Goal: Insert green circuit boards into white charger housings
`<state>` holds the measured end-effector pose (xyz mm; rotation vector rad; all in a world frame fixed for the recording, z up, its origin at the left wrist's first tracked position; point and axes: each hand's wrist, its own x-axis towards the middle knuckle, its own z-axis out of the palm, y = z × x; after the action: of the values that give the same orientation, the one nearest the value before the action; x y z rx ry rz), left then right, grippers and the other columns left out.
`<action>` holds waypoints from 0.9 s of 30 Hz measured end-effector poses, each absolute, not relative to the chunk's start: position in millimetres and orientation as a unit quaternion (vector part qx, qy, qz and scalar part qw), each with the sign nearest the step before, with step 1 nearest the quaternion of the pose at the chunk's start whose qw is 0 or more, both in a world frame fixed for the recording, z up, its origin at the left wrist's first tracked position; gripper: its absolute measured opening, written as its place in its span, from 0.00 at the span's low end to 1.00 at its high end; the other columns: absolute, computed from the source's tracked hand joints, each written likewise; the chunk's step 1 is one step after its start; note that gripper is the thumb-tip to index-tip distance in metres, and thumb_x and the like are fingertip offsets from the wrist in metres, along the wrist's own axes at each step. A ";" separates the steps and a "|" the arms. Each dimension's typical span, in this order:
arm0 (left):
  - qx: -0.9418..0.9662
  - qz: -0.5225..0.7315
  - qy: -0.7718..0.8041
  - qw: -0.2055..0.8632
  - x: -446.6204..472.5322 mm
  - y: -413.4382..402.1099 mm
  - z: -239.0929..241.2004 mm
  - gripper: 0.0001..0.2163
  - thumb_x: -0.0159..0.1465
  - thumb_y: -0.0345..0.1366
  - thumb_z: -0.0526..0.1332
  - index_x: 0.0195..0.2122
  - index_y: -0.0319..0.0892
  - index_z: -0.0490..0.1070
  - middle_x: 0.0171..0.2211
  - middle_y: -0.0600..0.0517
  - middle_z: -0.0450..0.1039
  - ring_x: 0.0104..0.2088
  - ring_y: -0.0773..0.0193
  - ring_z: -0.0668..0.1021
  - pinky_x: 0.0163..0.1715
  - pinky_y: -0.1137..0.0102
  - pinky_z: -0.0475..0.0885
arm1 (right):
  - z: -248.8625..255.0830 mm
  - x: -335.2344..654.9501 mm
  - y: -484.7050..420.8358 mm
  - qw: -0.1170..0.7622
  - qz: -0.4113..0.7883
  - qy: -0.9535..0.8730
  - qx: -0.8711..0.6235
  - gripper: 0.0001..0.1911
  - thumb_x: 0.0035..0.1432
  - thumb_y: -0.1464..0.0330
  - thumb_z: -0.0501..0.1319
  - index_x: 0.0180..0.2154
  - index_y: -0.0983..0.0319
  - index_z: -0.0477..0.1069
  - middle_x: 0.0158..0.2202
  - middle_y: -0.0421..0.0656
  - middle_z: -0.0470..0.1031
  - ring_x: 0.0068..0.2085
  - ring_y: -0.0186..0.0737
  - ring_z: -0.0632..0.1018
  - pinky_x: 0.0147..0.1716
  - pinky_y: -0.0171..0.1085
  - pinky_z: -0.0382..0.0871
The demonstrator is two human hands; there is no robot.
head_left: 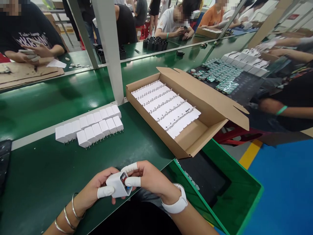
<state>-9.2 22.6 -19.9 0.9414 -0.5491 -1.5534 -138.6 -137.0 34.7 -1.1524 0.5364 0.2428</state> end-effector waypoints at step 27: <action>0.560 -0.478 -0.391 0.553 -32.8 22.7 -21.0 0.12 0.58 0.45 0.63 0.43 0.57 0.76 0.50 0.49 0.67 0.53 0.48 0.69 0.52 0.58 0.67 | 47.5 -173.1 -143.3 0.799 0.090 0.264 -0.533 0.25 0.32 0.63 0.77 0.35 0.65 0.78 0.28 0.41 0.76 0.30 0.34 0.74 0.35 0.32 0.67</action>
<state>-32.8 22.7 -21.0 1.3245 -0.9236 -1.1295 -173.1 -143.3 47.5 -1.1428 0.5656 0.1925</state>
